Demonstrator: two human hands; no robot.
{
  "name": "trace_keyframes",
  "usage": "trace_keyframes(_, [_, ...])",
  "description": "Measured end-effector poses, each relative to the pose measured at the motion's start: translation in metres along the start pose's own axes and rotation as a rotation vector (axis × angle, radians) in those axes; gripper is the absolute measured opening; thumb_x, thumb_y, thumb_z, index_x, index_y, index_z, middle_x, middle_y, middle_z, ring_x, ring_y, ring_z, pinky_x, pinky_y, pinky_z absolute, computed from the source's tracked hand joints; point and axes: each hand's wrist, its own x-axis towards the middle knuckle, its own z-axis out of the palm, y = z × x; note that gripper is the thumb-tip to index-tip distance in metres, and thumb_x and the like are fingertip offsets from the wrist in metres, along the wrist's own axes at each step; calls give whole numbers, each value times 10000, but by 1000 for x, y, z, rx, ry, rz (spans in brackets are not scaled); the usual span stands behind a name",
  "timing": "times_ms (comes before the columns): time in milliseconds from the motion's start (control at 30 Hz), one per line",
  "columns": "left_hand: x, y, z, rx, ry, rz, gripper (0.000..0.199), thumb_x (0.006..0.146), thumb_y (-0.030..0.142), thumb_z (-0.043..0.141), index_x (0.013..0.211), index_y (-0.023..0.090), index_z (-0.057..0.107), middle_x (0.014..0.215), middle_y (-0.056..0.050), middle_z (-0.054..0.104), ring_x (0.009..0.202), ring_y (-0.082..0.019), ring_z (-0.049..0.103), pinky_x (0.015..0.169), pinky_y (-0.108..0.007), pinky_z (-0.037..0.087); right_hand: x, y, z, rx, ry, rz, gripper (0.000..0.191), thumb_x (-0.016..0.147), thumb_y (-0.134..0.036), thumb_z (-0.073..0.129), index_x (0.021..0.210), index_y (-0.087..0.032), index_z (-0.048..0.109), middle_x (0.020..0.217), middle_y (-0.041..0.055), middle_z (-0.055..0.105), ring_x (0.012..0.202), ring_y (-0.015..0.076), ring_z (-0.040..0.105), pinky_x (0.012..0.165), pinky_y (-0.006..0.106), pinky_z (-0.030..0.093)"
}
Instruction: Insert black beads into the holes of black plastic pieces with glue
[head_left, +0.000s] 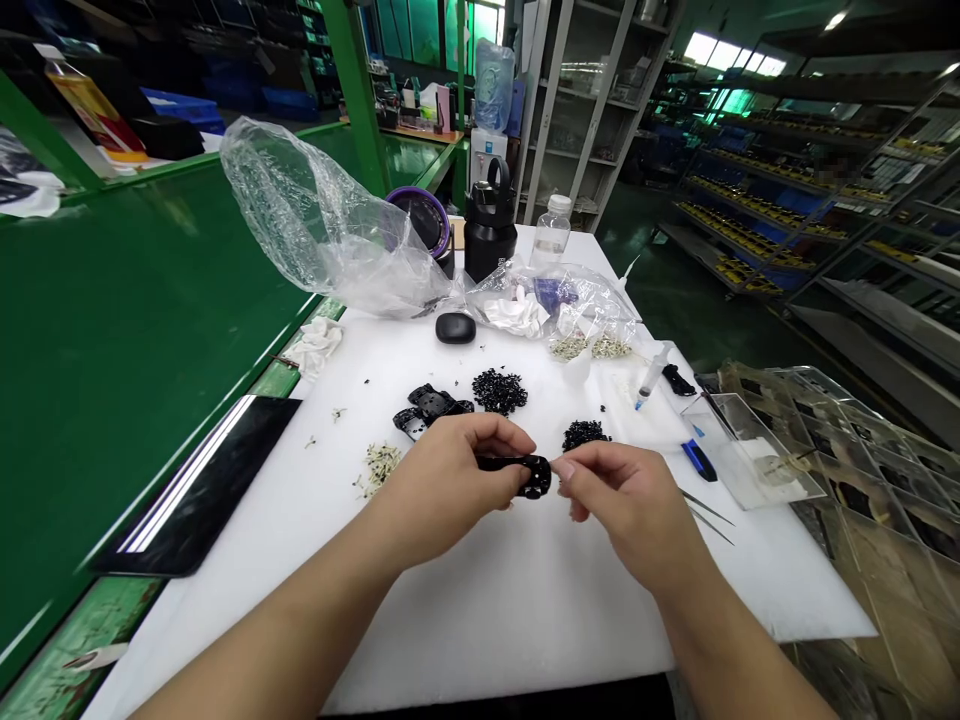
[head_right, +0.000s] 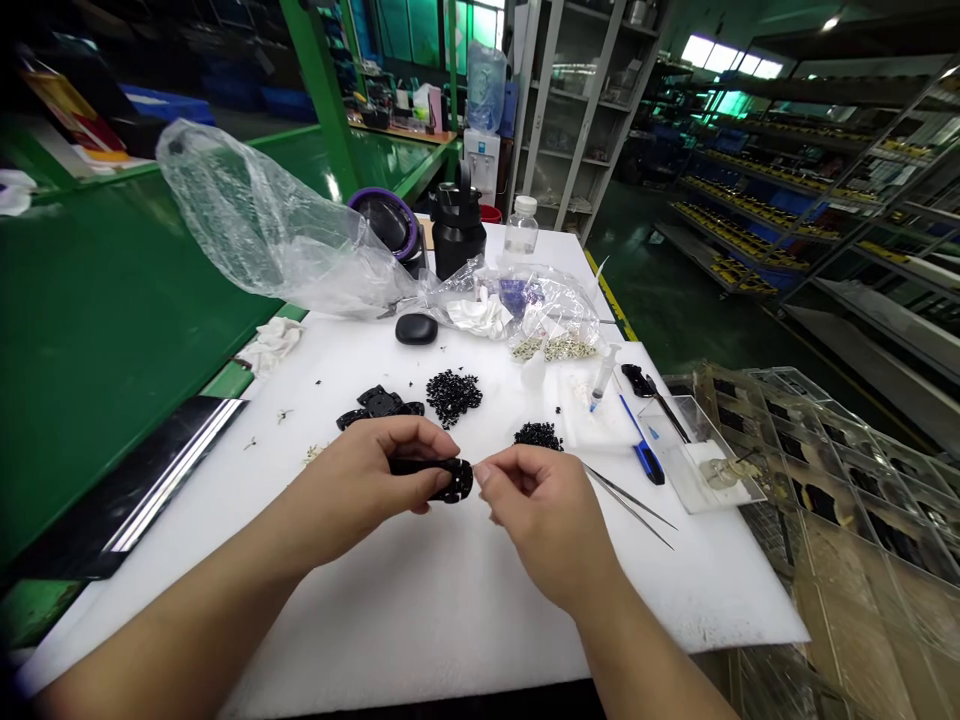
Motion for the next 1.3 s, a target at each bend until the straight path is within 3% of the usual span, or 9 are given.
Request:
trace_keyframes(300, [11,-12,-5,-414,-131,-130,254,759,156,671,1009,140,627,999,-77,658,882,-187,656,758,-316,570,-52,39,-75,-440,230,3,352,826,-538,592,895,-212,705,817,29,667,747,183,608,622,263,465])
trace_keyframes(467, [18,-14,-15,-431,-33,-127,277,684,171,758,937,161,644,888,-21,613,818,-157,631,762,-315,552,-69,55,-109,-551,401,86,402,789,-581,606,969,-235,703,935,35,693,856,230,632,649,290,481])
trace_keyframes(567, [18,-10,-32,-296,69,-68,316,670,239,790,953,180,662,859,-5,623,759,-122,594,695,-243,503,-55,45,-89,-327,258,60,404,797,-551,620,984,-201,694,915,62,690,821,218,640,653,290,507])
trace_keyframes(667, [13,-3,-36,-74,38,-30,403,675,301,786,1035,196,641,821,-1,657,739,-138,607,636,-232,449,-32,26,-43,15,8,1,434,835,-484,612,1164,-201,623,1042,82,671,859,200,652,709,306,545])
trace_keyframes(733, [4,1,-27,8,-43,-30,403,681,278,758,1047,179,622,793,-15,682,726,-162,627,639,-254,451,-20,14,-11,98,-119,-34,519,814,-419,660,1287,-239,549,1140,75,639,880,183,653,748,313,552])
trace_keyframes(867, [-31,-6,-2,40,6,-30,247,737,226,646,973,159,616,775,-37,689,704,-182,634,622,-280,468,-21,7,29,18,-208,-117,408,792,-282,671,1196,-232,641,927,36,690,787,174,644,722,300,531])
trace_keyframes(967, [-61,-25,-2,37,99,-4,263,767,219,604,1028,192,609,954,-51,687,866,-202,645,741,-316,507,-34,20,38,-30,-243,-75,312,782,-235,647,1088,-200,699,897,43,714,777,191,652,721,308,531])
trace_keyframes(1100, [-82,-52,-29,554,507,26,192,844,307,540,939,206,672,968,-65,649,918,-245,595,842,-405,466,-44,41,40,-56,-293,-32,369,773,-261,656,1135,-190,687,992,70,715,841,218,669,782,335,543])
trace_keyframes(1300, [-66,-60,-42,972,479,146,224,865,274,525,970,208,712,1036,-79,600,985,-259,573,859,-404,471,-44,40,40,-122,-302,-56,385,766,-264,661,1144,-201,692,978,55,713,829,213,662,774,338,543])
